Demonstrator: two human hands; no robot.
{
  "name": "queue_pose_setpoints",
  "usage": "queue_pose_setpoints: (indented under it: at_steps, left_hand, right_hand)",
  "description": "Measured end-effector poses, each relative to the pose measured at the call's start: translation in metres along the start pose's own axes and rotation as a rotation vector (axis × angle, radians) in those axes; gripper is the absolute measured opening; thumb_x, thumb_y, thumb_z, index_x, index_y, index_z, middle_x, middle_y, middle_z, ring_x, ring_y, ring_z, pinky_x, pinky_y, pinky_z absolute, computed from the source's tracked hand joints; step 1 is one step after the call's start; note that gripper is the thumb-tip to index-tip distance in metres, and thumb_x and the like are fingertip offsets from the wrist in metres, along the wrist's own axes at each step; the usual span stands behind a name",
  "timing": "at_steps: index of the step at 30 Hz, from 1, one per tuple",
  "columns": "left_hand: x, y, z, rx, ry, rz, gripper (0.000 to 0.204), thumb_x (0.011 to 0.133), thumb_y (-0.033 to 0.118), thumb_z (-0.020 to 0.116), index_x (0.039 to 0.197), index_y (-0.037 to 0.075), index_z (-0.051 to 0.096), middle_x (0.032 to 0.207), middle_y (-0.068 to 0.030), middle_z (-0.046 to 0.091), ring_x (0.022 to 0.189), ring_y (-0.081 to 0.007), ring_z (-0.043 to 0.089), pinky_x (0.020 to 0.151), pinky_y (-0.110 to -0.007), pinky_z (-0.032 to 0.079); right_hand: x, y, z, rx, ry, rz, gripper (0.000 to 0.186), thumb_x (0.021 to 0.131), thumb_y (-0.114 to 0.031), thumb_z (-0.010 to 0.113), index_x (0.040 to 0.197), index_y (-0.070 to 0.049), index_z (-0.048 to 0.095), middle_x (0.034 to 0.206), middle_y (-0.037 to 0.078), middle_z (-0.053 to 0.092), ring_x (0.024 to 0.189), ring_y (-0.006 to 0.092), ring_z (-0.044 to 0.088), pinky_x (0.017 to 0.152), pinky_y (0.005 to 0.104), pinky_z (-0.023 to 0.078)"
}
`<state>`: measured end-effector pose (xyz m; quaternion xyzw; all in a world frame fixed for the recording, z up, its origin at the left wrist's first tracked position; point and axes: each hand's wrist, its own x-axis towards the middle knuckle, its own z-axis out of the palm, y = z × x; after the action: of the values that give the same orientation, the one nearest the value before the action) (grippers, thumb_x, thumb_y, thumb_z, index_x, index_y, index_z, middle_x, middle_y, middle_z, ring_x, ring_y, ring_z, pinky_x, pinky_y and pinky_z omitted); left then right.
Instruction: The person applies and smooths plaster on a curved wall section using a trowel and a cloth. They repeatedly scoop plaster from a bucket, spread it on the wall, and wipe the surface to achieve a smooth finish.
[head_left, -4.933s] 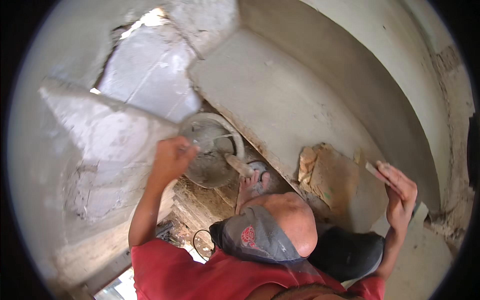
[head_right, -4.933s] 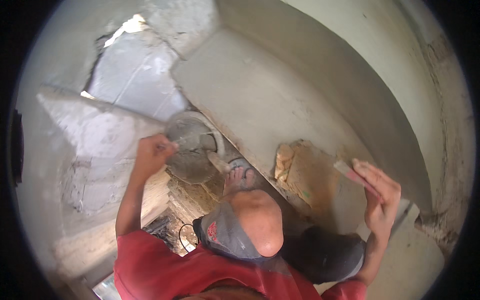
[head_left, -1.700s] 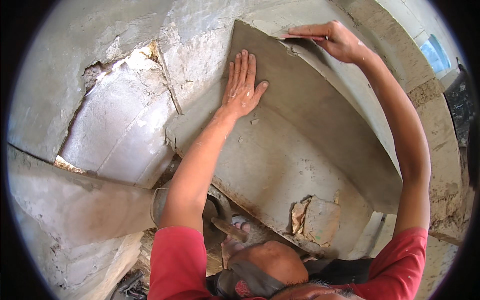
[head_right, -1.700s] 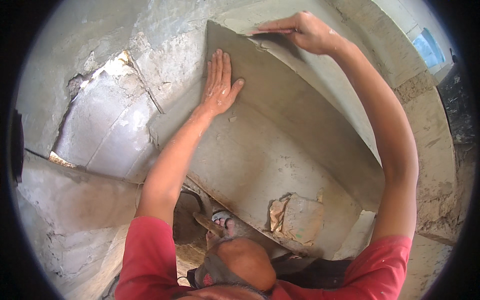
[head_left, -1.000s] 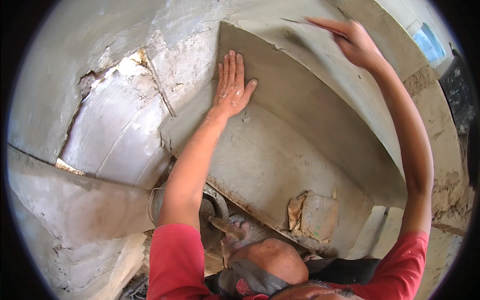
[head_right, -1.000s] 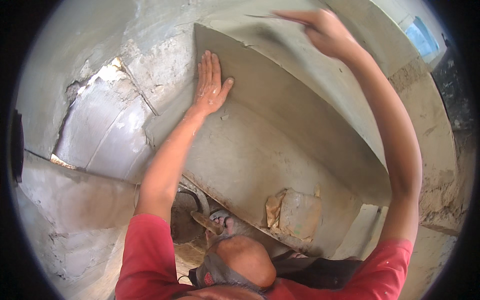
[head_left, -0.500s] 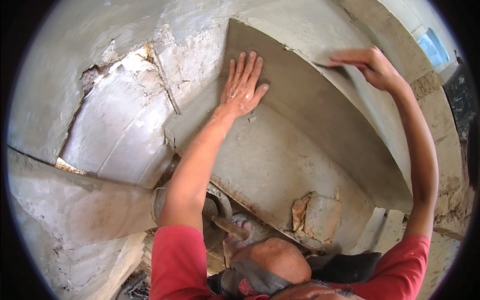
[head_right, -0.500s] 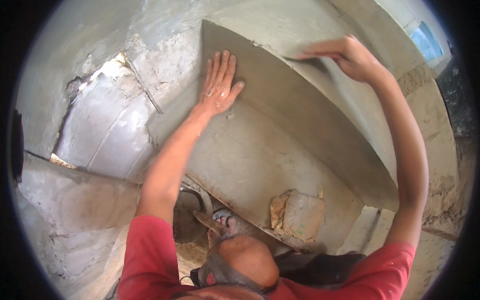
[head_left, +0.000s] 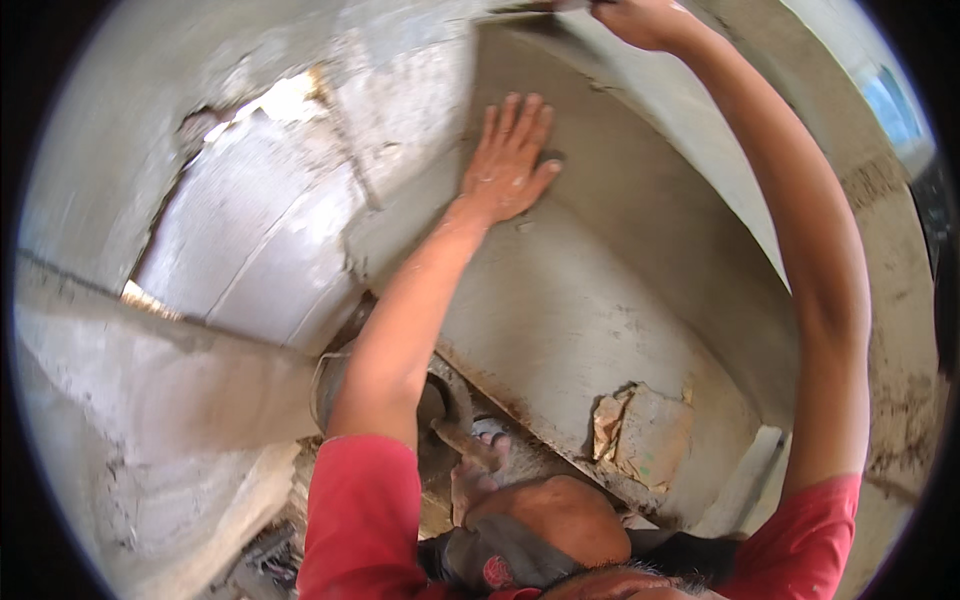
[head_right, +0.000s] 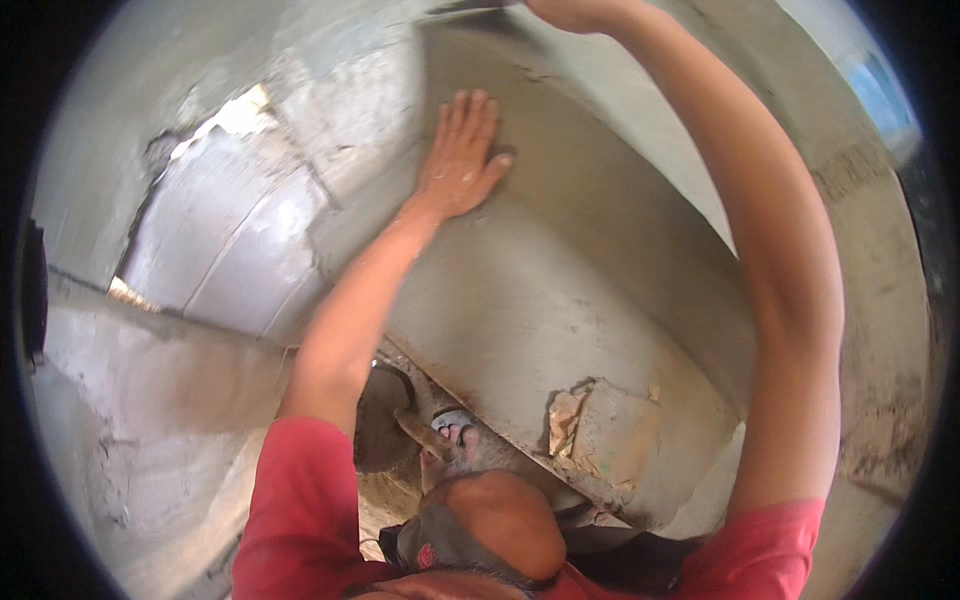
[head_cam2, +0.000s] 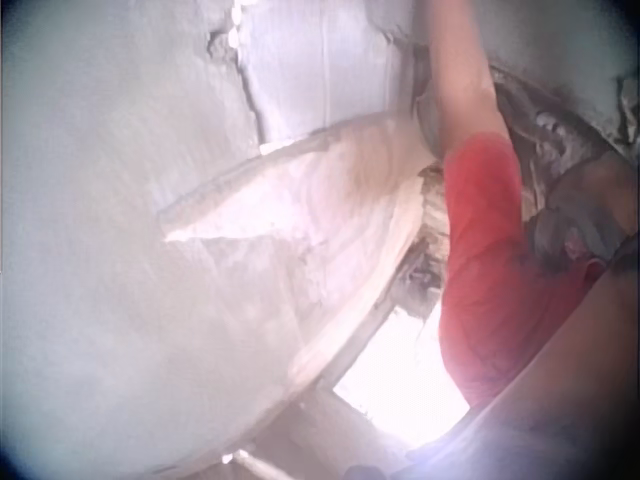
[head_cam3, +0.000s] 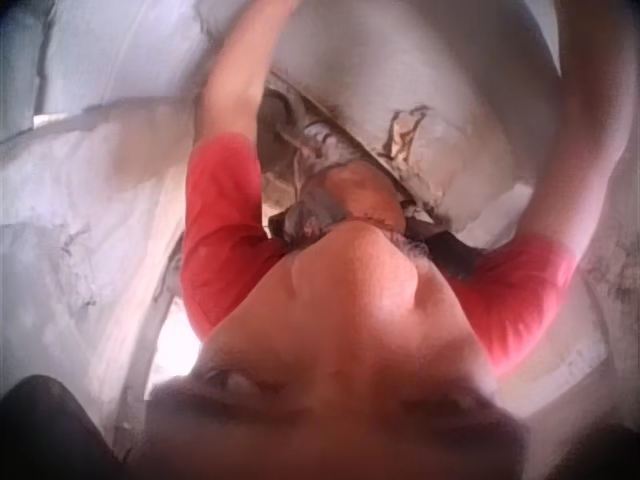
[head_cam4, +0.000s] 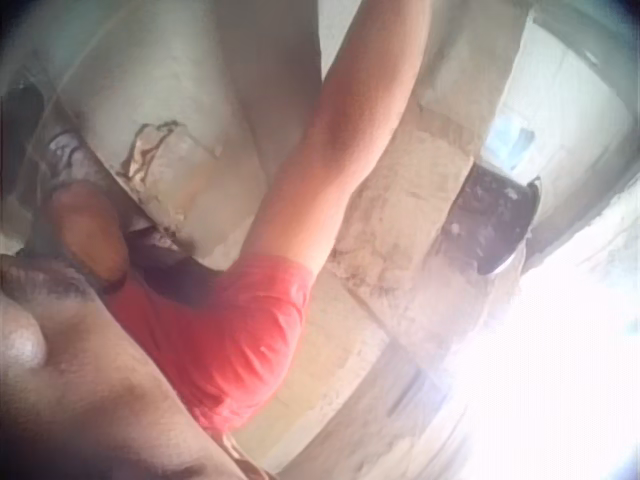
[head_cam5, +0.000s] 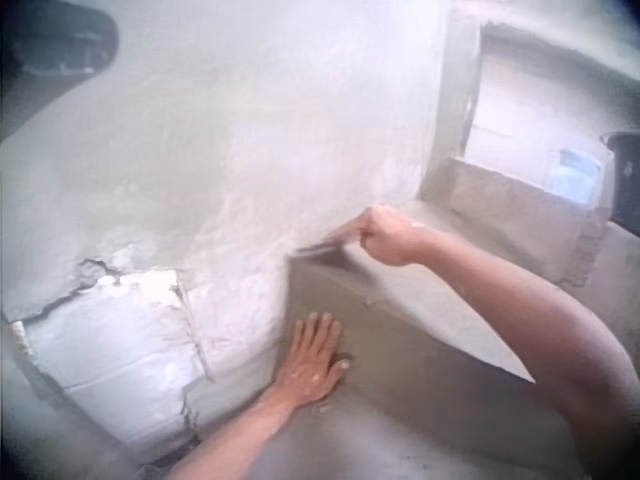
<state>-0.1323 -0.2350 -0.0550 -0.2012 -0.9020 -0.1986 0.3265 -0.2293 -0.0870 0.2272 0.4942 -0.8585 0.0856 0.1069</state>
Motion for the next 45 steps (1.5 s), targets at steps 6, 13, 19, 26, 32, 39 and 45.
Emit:
queue_pose_setpoints:
  at_steps: [6,13,19,26,32,39,45]
  left_hand:
    - [-0.002,0.001,0.000,-0.029,-0.011,-0.016,0.079,0.110,0.046,0.050,0.171,0.002,0.024,0.179,-0.0233,0.016,0.166,-0.0443,0.009,0.136,-0.057,0.008]
    - [0.001,0.001,0.004,-0.005,-0.024,-0.011,0.081,0.111,0.047,0.049,0.170,-0.001,0.023,0.179,-0.0233,0.014,0.166,-0.0460,0.008,0.136,-0.058,0.008]
    - [-0.003,-0.004,0.004,-0.028,0.011,0.027,0.081,0.111,0.045,0.050,0.170,-0.002,0.022,0.178,-0.0247,0.017,0.164,-0.0484,0.011,0.135,-0.060,0.010]
    - [-0.001,-0.002,0.005,-0.056,0.011,0.007,0.082,0.110,0.043,0.053,0.170,-0.002,0.022,0.179,-0.0255,0.015,0.165,-0.0482,0.010,0.134,-0.062,0.008]
    - [0.000,-0.003,0.006,-0.039,-0.036,0.005,0.083,0.110,0.043,0.053,0.170,-0.004,0.020,0.178,-0.0280,0.012,0.165,-0.0490,0.007,0.134,-0.061,0.005]
    - [-0.002,-0.007,0.010,-0.057,0.005,0.021,0.082,0.112,0.046,0.049,0.169,-0.005,0.022,0.178,-0.0294,0.012,0.165,-0.0504,0.007,0.134,-0.061,0.005]
    - [-0.002,-0.008,0.012,-0.051,0.005,0.029,0.086,0.112,0.053,0.045,0.169,-0.007,0.021,0.178,-0.0297,0.011,0.165,-0.0503,0.006,0.134,-0.062,0.006]
  right_hand:
    - [-0.039,0.013,-0.019,0.021,-0.239,0.036,0.065,0.083,0.017,0.046,0.139,-0.004,0.072,0.133,0.017,0.077,0.127,0.0281,0.071,0.114,0.0388,0.049]
    - [-0.023,0.005,-0.036,-0.072,-0.027,0.064,0.073,0.075,0.010,0.044,0.136,-0.015,0.076,0.125,0.025,0.075,0.115,0.0401,0.073,0.103,0.0441,0.056]
    - [-0.031,0.005,0.015,-0.060,-0.136,0.056,0.065,0.086,0.012,0.048,0.140,-0.012,0.073,0.134,0.019,0.074,0.122,0.0352,0.071,0.106,0.0422,0.053]
    - [-0.073,0.021,-0.049,-0.119,-0.140,0.209,0.065,0.083,0.017,0.048,0.137,-0.007,0.074,0.135,0.019,0.074,0.127,0.0375,0.070,0.109,0.0410,0.053]
    - [0.006,-0.014,-0.019,-0.022,-0.141,0.001,0.075,0.072,0.012,0.044,0.135,-0.013,0.077,0.133,0.025,0.073,0.116,0.0397,0.072,0.104,0.0442,0.054]
    - [-0.075,0.005,-0.034,0.011,-0.229,0.092,0.073,0.072,0.014,0.047,0.133,-0.012,0.077,0.125,0.025,0.075,0.113,0.0392,0.074,0.100,0.0415,0.056]
    - [-0.165,-0.011,-0.062,0.012,-0.245,0.080,0.061,0.080,0.018,0.051,0.131,-0.005,0.077,0.125,0.018,0.078,0.123,0.0366,0.072,0.106,0.0404,0.055]
